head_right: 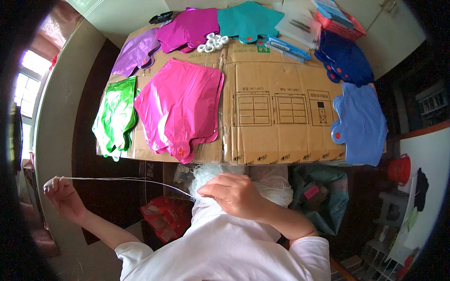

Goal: The recorder is assembling heart and star shaped foil balloons by attaching strings and plastic valves at a workstation.

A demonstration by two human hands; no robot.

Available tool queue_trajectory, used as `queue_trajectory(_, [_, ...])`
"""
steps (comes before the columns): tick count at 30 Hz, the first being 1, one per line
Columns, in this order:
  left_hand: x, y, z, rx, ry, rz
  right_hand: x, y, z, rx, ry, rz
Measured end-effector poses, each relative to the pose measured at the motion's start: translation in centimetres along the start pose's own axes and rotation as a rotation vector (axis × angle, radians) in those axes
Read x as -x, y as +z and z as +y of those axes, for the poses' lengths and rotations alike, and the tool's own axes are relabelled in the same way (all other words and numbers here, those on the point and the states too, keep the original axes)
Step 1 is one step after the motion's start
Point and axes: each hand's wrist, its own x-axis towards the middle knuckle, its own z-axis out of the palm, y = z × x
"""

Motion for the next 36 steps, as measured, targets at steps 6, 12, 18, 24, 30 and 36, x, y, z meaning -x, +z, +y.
queue_trajectory(6, [0.7,0.5,-3.9,-0.04,-0.117,-0.058,-1.4,-2.6,-2.1,-0.048,0.015,-0.002])
queue_trajectory(12, [1.1,0.2,-4.0,-0.041,-0.146,-0.05,-3.7,-6.7,-7.0,-0.164,-0.135,0.152])
queue_trajectory(18, [1.3,0.5,-6.6,-0.282,-0.238,-0.316,-0.1,-10.3,-8.7,-0.422,-0.167,0.595])
queue_trajectory(24, [1.1,1.1,-7.1,-0.547,-0.112,-0.365,5.7,-18.9,-9.8,-0.569,-0.377,0.747])
queue_trajectory(30, [0.1,2.7,-7.9,-0.7,0.045,-0.589,12.1,-23.2,-11.3,0.994,-0.295,1.442])
queue_trajectory(36, [-1.4,4.7,-8.3,-0.794,0.148,-0.698,19.5,-31.9,-13.5,2.286,-0.149,0.953])
